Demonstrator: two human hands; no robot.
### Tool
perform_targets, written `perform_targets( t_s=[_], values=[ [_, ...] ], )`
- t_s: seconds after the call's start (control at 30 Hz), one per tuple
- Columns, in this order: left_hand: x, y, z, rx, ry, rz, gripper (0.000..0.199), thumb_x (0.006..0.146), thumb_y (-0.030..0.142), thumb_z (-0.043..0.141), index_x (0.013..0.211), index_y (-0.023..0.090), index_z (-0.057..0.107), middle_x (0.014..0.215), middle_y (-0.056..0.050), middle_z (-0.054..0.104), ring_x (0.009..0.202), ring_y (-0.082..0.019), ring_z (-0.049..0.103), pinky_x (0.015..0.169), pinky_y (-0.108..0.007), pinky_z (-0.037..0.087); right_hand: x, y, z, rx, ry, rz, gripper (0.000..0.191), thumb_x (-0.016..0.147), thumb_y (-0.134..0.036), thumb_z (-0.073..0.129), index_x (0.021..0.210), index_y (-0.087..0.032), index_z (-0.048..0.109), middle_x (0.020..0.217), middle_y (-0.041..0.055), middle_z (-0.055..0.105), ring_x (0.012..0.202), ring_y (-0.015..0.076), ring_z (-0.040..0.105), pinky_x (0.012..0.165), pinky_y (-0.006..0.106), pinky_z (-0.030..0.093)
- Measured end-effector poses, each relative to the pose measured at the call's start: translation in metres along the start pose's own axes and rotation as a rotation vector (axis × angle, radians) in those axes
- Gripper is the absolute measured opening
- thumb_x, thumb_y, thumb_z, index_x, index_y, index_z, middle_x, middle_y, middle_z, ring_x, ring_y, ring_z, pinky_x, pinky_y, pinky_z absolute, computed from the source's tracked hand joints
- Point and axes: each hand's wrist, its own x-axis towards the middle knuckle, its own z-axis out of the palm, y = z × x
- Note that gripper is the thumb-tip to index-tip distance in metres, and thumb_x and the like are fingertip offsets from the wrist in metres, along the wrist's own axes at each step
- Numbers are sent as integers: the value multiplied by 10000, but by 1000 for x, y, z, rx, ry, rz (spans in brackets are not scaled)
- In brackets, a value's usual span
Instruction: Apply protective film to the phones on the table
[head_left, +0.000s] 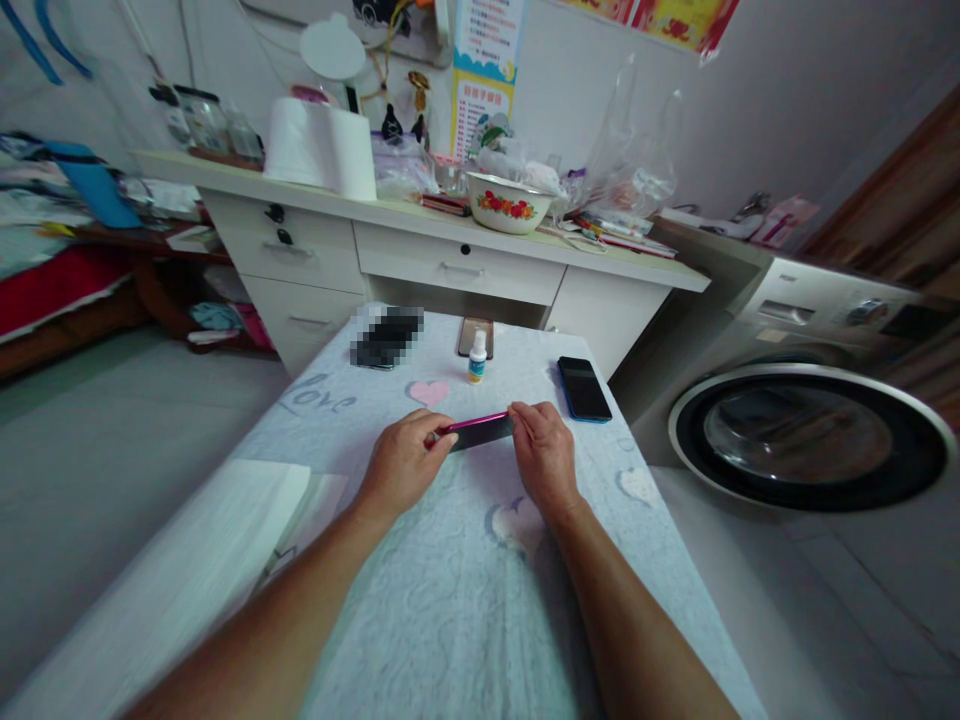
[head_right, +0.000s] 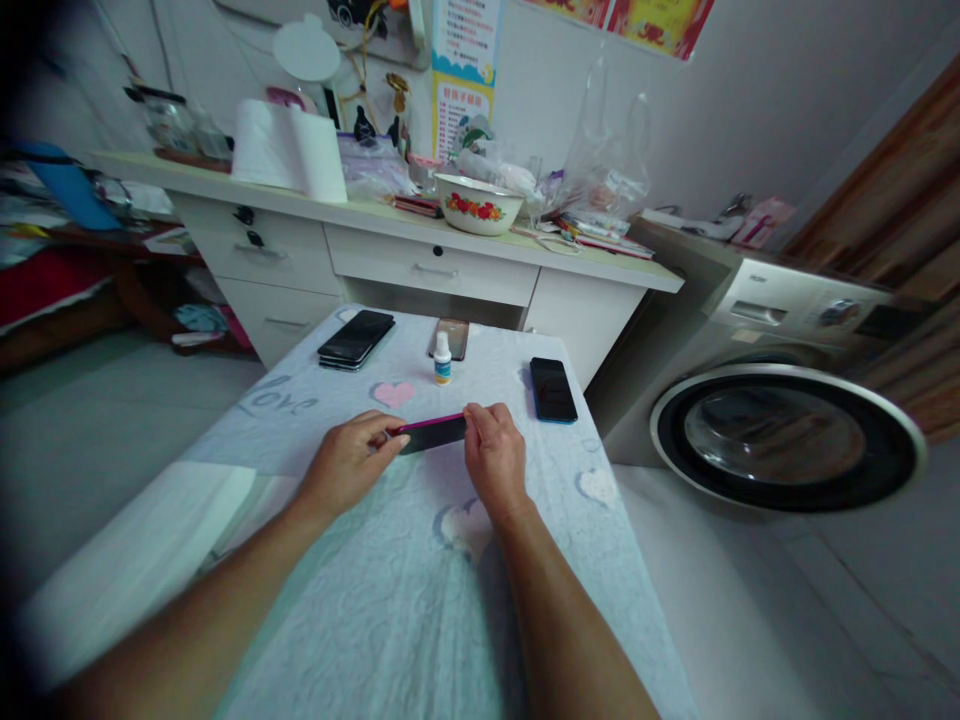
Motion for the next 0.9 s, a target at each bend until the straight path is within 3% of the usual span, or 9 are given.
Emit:
perform_targets(
  t_s=[0.9],
  values=[
    [1,2,-1,15,-7,8,151,804,241,543,875,195,668,792,-2,630,662,-128,585,633,-237,433,-3,-13,2,22,-52,-51,248,926,-216,437,1059,-205,645,847,39,575,760,136,567,734,236,452]
  ],
)
